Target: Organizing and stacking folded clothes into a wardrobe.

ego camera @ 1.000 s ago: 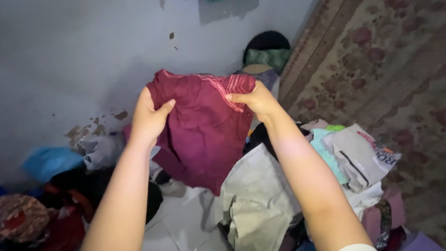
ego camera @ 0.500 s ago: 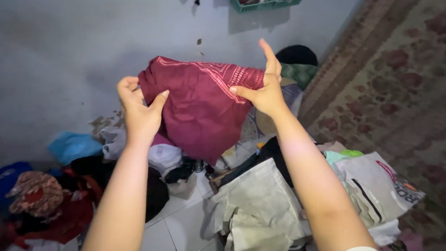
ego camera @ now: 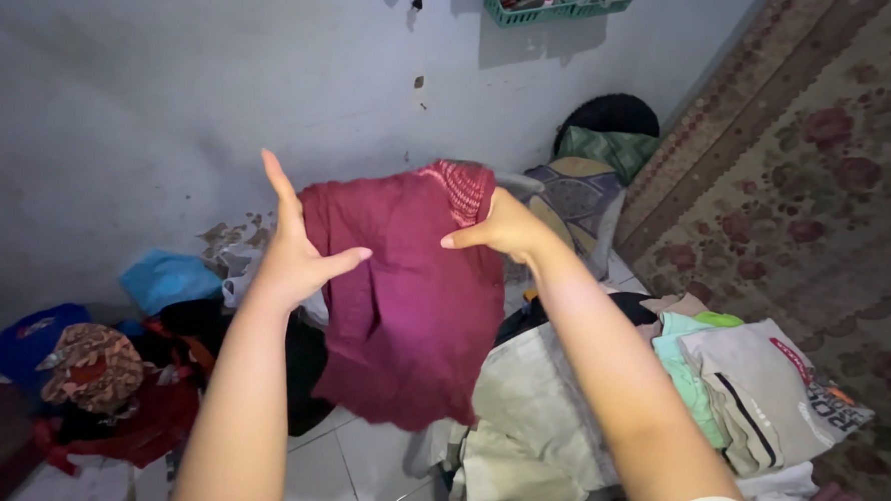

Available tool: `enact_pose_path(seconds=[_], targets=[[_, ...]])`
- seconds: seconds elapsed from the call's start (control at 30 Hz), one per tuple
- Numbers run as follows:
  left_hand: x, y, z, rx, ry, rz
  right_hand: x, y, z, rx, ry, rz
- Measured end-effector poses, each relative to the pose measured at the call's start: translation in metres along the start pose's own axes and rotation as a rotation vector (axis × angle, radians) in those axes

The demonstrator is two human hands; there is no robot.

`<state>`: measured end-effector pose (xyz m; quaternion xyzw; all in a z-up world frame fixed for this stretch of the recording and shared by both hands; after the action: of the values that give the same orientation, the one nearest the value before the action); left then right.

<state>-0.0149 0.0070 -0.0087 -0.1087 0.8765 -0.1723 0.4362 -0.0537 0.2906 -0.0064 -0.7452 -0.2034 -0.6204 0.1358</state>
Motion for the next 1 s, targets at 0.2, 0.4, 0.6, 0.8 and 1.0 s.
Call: enact_pose_path(seconds=[0.2,0.4,0.6,0.8,1.0], targets=[[0.077,0.027,0.023,-0.118,-0.249,0.39,-0.062,-0.005,0.01,-0.137,0.075,-0.325],[0.135,0.039,0.043,-0.543,-0.477,0.342,-0.087,0.005,0.003,-0.311,-0.002,-0.399],[0.231,0.079,0.129,-0.669,-0.754,0.308,-0.094,0.044,-0.032,-0.508,-0.112,-0.478],[0.117,0.059,0.137,-0.429,-1.12,0.927,-0.081,0.148,-0.051,-0.357,-0.149,-0.798],[0.118,-0.007,0.179,-0.929,-0.636,1.078,-0.104,0.266,-0.035,-0.337,0.369,-1.292]])
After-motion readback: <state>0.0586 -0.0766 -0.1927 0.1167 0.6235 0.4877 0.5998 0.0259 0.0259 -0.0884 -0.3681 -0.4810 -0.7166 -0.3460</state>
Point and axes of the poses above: each hand's wrist, its own z-axis away from the middle knuckle, its own y-axis out of the palm, x = y × z, the point moved 3 cm from there along -z, towards the middle knuckle, and after that the axes turned 12 degrees about -z, right-handed, at the moved point
